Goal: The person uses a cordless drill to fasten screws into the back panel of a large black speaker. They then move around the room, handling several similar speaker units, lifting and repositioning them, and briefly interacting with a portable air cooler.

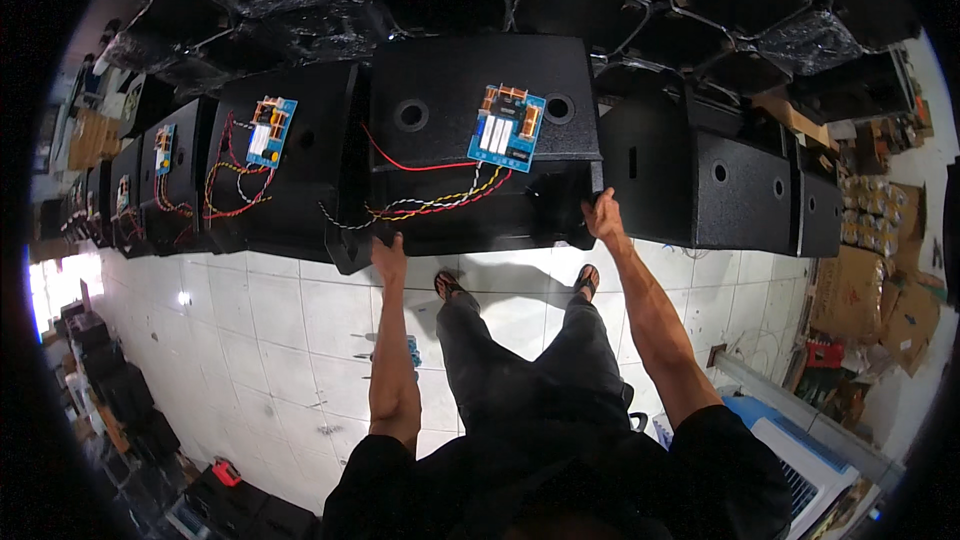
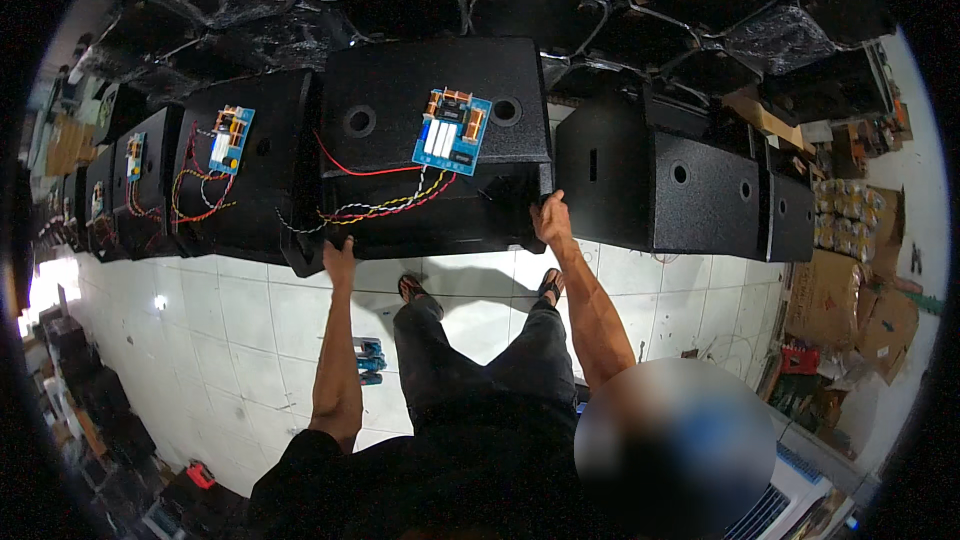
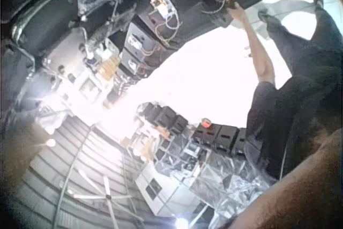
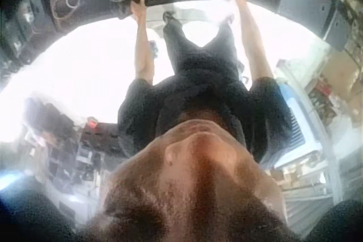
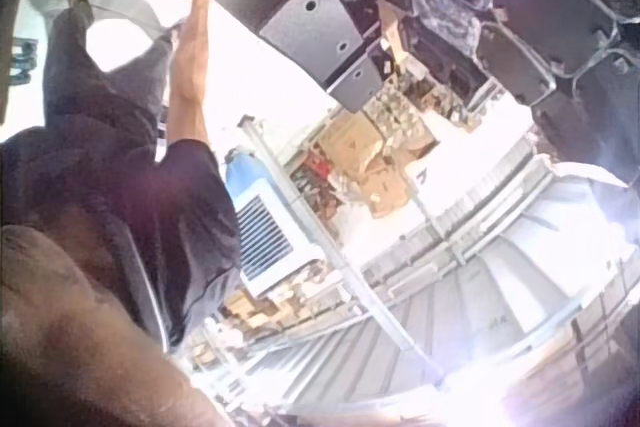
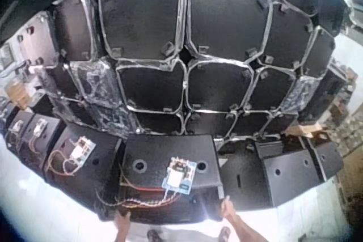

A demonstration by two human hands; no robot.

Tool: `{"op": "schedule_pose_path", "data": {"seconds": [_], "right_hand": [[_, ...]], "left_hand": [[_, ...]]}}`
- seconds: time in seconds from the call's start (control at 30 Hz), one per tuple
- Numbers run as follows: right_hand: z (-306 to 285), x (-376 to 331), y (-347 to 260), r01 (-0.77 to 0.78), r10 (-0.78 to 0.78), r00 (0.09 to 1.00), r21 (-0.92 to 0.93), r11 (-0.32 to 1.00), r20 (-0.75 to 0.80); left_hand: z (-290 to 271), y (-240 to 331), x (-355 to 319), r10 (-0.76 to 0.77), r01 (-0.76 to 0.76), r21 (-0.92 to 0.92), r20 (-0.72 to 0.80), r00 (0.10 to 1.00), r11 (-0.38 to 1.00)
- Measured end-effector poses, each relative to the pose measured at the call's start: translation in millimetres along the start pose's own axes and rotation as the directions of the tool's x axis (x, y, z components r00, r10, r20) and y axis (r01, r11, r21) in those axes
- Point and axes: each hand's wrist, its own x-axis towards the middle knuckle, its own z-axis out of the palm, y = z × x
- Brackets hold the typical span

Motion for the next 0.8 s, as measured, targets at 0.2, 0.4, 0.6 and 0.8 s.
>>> {"op": "schedule_pose_path", "data": {"seconds": [0.2, 0.4, 0.6, 0.8], "right_hand": [[-32.7, 35.8, 23.6, 0.112, -0.096, 0.989, -0.138, 0.984, 0.114], [-43.6, 59.9, 62.8, 0.414, -0.376, 0.908, -0.275, 0.868, 0.184], [-57.3, 43.7, 22.0, 0.408, -0.359, 0.886, -0.126, 0.904, 0.295], [-41.0, -0.7, 21.7, 0.101, -0.114, 0.988, -0.122, 0.987, -0.105]], "left_hand": [[3.4, 0.9, -97.7, -0.084, 0.09, -0.081, 0.07, 0.994, 0.993], [16.9, 29.6, -219.5, -0.298, 0.312, -0.157, 0.107, 0.949, 0.937], [0.3, -4.0, -309.7, -0.203, 0.286, -0.093, 0.505, 0.839, 0.954], [-112.0, 77.4, -211.4, -0.07, -0.061, 0.072, 0.997, 0.04, 0.996]]}}
